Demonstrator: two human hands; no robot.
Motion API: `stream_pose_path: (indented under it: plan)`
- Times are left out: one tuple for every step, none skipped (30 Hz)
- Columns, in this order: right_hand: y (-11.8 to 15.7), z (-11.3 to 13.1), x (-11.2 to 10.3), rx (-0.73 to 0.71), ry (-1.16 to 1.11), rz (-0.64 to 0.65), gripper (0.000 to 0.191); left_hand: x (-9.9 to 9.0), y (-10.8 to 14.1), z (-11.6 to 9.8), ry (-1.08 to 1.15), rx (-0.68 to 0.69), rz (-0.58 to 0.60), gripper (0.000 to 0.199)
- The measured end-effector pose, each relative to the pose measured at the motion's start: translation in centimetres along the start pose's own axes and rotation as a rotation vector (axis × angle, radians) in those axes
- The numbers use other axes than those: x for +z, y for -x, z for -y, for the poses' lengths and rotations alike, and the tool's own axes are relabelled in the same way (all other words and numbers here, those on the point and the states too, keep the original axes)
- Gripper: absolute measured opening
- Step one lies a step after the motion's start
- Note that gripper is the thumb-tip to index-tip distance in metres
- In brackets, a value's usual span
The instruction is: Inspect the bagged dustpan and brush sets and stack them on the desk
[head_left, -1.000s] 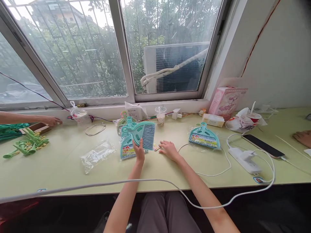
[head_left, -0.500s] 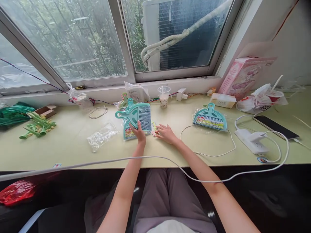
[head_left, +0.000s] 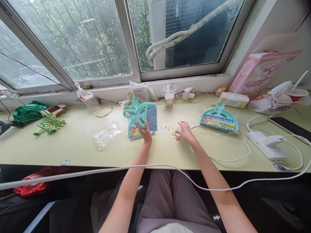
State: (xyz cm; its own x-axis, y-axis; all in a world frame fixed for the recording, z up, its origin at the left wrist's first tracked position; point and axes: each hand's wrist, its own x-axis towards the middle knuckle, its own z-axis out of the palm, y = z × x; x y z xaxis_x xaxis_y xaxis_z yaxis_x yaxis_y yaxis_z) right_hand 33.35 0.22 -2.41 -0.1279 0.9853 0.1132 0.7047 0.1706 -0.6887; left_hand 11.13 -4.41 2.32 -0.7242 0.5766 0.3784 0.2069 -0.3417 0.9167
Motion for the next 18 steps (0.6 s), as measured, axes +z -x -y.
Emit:
stream_pose_path:
  plan:
    - [0.0, 0.1, 0.0, 0.005, 0.029, -0.001, 0.055, 0.1, 0.1, 0.0, 0.004, 0.009, 0.022, 0.064]
    - [0.1, 0.3, 0.0, -0.002, 0.048, 0.018, 0.052, 0.1, 0.2, 0.0, 0.008, 0.020, 0.039, 0.064]
    - [0.1, 0.5, 0.1, -0.020, 0.051, 0.048, 0.048, 0.2, 0.3, 0.0, 0.013, 0.033, 0.051, 0.065]
    - [0.2, 0.7, 0.0, -0.041, 0.039, 0.075, 0.045, 0.2, 0.4, 0.0, 0.017, 0.044, 0.056, 0.065]
    - [0.2, 0.8, -0.1, -0.059, 0.014, 0.094, 0.044, 0.3, 0.5, -0.1, 0.019, 0.052, 0.057, 0.064]
    - [0.2, 1.0, -0.3, -0.072, -0.016, 0.106, 0.044, 0.3, 0.6, -0.1, 0.020, 0.056, 0.055, 0.063]
    - [0.3, 1.0, -0.6, -0.076, -0.042, 0.120, 0.044, 0.3, 0.6, -0.1, 0.020, 0.058, 0.053, 0.062]
    - [0.3, 1.1, -0.9, -0.073, -0.062, 0.140, 0.041, 0.3, 0.7, -0.1, 0.018, 0.058, 0.054, 0.060]
    - [0.4, 1.1, -1.3, -0.065, -0.077, 0.165, 0.036, 0.3, 0.8, -0.2, 0.014, 0.058, 0.057, 0.059]
    - [0.5, 1.2, -1.7, -0.053, -0.092, 0.187, 0.030, 0.3, 0.8, -0.2, 0.009, 0.058, 0.061, 0.057]
    - [0.6, 1.5, -2.0, -0.038, -0.119, 0.204, 0.024, 0.3, 0.8, -0.2, 0.005, 0.058, 0.066, 0.056]
    - [0.7, 1.8, -2.2, -0.016, -0.170, 0.213, 0.021, 0.3, 0.9, -0.3, 0.002, 0.059, 0.069, 0.055]
    - [0.8, 2.2, -2.4, 0.013, -0.257, 0.221, 0.018, 0.3, 0.9, -0.3, 0.000, 0.058, 0.075, 0.054]
    - [1.0, 2.8, -2.5, 0.043, -0.377, 0.238, 0.019, 0.4, 0.9, -0.3, -0.001, 0.056, 0.081, 0.054]
    - [1.1, 3.4, -2.6, 0.069, -0.521, 0.269, 0.023, 0.4, 1.0, -0.3, -0.001, 0.054, 0.090, 0.054]
    - [1.3, 4.1, -2.6, 0.088, -0.676, 0.301, 0.031, 0.5, 1.1, -0.3, -0.001, 0.050, 0.101, 0.055]
    - [1.5, 4.7, -2.7, 0.095, -0.824, 0.318, 0.039, 0.5, 1.2, -0.3, -0.003, 0.044, 0.116, 0.056]
    - [1.7, 5.3, -2.7, 0.093, -0.948, 0.310, 0.046, 0.5, 1.4, -0.3, -0.006, 0.038, 0.130, 0.057]
